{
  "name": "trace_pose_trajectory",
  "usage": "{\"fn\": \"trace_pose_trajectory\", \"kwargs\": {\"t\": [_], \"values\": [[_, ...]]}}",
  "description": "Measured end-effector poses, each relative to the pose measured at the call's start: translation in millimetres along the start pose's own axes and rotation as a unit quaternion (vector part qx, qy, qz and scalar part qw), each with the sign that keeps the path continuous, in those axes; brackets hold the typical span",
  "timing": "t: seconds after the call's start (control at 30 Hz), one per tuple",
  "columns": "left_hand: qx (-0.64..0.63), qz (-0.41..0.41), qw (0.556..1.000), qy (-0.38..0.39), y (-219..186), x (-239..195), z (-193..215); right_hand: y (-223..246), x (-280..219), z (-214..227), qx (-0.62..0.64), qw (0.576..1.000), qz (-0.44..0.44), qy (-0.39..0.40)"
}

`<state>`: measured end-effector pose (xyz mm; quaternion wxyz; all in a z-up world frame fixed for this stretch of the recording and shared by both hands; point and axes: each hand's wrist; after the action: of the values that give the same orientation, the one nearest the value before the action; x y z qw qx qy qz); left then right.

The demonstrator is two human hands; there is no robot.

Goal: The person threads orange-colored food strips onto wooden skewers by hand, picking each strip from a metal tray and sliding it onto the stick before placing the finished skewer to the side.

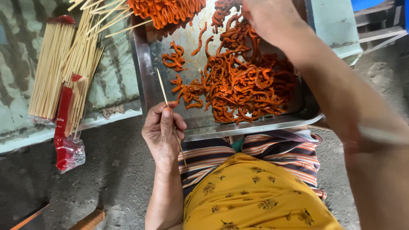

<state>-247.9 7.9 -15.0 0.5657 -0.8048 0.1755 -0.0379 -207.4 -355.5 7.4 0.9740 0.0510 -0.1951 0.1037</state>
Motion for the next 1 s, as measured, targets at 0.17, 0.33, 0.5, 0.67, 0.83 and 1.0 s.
{"fn": "trace_pose_trajectory", "kwargs": {"t": [0.17, 0.33, 0.5, 0.67, 0.83, 1.0], "values": [[0.0, -0.019, 1.0, -0.009, 2, 2, 0, -2, -30, 25, 0.172, 0.983, -0.049, -0.031], [-0.005, -0.01, 1.0, 0.003, 1, 2, 0, 40, -45, 81, 0.424, 0.88, -0.215, 0.001], [0.023, -0.006, 1.0, -0.006, -4, -1, -4, 69, -51, 114, 0.527, 0.818, -0.228, -0.022], [0.029, 0.0, 0.999, -0.012, -8, -2, -7, 97, -75, 134, 0.56, 0.791, -0.234, -0.073], [0.04, -0.013, 0.999, 0.005, -8, -3, -3, 100, -129, 120, 0.515, 0.845, -0.142, 0.024], [0.037, -0.028, 0.999, 0.007, -5, 0, -4, 106, -175, 114, 0.387, 0.895, -0.158, 0.156]]}}
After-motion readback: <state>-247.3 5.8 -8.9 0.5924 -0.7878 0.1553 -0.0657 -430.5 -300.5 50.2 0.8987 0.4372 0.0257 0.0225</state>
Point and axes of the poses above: each hand's wrist, its own x-axis towards the middle knuckle, its own z-axis out of the back of the hand, y = z × x, and after that the axes turned 6 degrees about z, right-handed
